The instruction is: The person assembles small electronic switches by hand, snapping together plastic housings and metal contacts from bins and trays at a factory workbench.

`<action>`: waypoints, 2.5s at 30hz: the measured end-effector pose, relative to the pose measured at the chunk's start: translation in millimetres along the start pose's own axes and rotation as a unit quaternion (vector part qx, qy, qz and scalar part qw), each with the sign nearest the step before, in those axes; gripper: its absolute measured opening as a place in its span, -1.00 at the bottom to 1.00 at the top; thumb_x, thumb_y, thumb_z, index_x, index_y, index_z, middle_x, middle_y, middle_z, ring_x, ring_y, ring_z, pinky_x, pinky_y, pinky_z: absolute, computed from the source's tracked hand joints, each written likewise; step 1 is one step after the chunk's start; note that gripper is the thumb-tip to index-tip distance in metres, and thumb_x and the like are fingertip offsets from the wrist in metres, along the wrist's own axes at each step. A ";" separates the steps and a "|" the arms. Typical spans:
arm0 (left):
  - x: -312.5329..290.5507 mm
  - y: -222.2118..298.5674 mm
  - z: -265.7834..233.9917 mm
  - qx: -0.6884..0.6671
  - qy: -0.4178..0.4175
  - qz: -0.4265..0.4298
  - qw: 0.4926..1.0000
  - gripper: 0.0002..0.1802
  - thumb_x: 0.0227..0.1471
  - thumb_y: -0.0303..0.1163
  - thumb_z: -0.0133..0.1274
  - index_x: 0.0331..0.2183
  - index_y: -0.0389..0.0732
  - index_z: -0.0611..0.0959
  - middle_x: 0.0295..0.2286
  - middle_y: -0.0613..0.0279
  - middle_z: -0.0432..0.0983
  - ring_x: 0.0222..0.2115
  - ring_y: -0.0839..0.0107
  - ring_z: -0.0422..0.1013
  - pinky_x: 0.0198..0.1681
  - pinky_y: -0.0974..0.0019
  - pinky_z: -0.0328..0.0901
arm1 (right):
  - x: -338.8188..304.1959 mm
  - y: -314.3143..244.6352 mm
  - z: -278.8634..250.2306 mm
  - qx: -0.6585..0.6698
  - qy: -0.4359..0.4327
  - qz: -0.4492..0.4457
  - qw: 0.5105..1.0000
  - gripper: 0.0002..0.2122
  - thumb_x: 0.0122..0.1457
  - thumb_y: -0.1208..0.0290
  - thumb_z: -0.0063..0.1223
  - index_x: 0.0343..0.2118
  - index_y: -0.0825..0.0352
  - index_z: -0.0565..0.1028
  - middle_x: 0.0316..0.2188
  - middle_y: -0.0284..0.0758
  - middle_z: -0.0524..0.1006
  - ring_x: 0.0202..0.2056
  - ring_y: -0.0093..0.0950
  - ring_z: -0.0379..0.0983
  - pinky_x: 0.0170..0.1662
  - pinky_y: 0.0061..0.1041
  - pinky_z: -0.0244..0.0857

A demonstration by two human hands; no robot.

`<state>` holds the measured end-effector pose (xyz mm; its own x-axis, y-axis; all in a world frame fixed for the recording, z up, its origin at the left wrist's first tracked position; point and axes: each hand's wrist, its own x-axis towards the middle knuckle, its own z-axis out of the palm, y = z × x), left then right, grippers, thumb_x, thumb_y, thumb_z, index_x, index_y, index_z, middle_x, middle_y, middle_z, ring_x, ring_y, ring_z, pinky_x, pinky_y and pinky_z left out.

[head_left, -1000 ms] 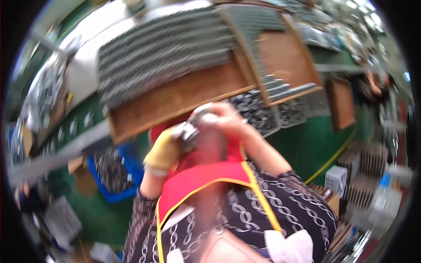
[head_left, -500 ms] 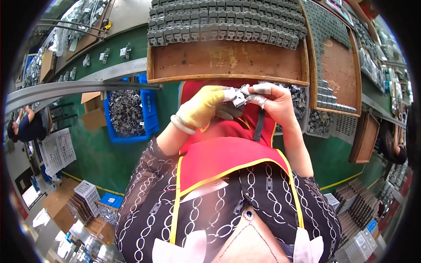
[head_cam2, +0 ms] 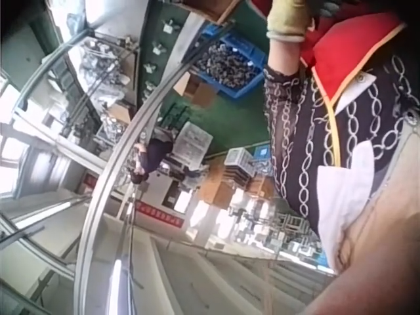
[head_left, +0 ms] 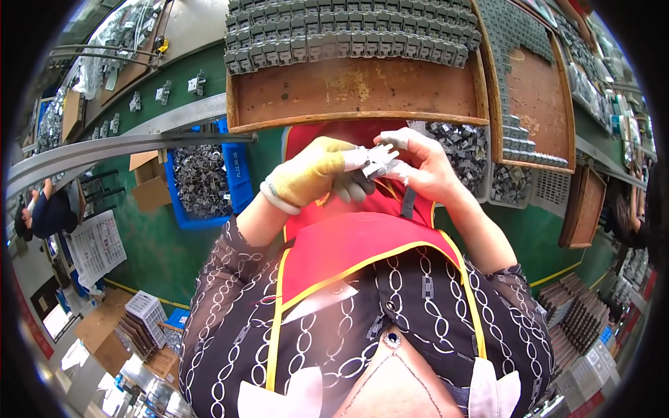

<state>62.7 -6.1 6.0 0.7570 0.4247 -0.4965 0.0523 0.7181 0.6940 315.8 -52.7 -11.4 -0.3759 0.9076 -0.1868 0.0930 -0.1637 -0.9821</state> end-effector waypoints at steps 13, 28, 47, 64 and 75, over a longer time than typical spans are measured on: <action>20.8 0.9 10.1 0.004 0.130 0.088 0.988 -0.71 0.15 -0.29 0.22 -0.18 -0.29 0.68 -0.30 0.28 0.62 -0.31 0.53 0.48 -0.19 0.43 0.37 | 4.0 -21.9 30.9 -0.072 0.107 -0.102 0.986 -0.52 0.11 0.69 0.20 0.13 0.33 0.46 -0.14 -0.30 0.59 -0.16 -0.50 0.55 -0.05 -0.52 0.43; -59.1 65.6 -127.3 0.347 0.578 0.353 0.648 -0.66 0.27 -0.31 0.07 0.03 -0.19 0.65 -0.33 0.39 0.60 -0.40 0.64 0.42 -0.33 0.50 0.35 | 61.7 23.1 -187.2 -0.307 0.351 -0.105 0.878 -0.50 0.01 0.38 0.41 0.04 0.38 0.54 -0.27 -0.29 0.66 -0.26 -0.57 0.58 -0.14 -0.53 0.49; -10.9 28.0 -239.9 0.605 0.546 0.196 0.545 -0.57 0.21 -0.38 0.03 0.09 -0.32 0.52 0.06 -0.13 0.44 0.08 -0.07 0.34 0.19 0.07 0.20 | -66.3 23.6 -235.4 -0.528 0.311 0.214 0.761 -0.68 0.16 0.33 -0.05 -0.04 0.02 0.59 -0.17 -0.10 0.62 -0.03 -0.10 0.51 0.05 -0.02 0.35; -45.8 69.8 -166.9 0.253 0.637 0.347 0.640 -0.66 0.12 -0.50 0.09 -0.05 -0.35 0.65 -0.18 0.00 0.64 -0.23 0.13 0.54 -0.06 0.14 0.43 | -72.3 1.1 -231.0 -0.472 0.432 0.128 0.758 -0.73 0.03 0.35 0.08 -0.18 0.05 0.67 -0.20 -0.19 0.62 -0.11 -0.16 0.55 0.03 0.02 0.34; -27.8 107.0 -133.8 -0.246 -0.012 0.376 0.894 -0.58 0.27 -0.32 -0.01 0.07 -0.35 0.47 -0.02 0.05 0.49 -0.01 0.22 0.39 0.05 0.19 0.31 | -10.5 -64.0 -146.3 -0.077 0.343 -0.150 0.924 -0.75 0.11 0.54 0.30 -0.14 0.38 0.55 -0.21 -0.28 0.64 -0.17 -0.48 0.58 -0.04 -0.45 0.47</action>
<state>-39.9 132.7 24.3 0.4720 0.8812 0.0280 -0.7643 0.3931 0.5111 448.7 4.9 56.8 0.2628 0.9432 0.2034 0.2305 0.1433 -0.9625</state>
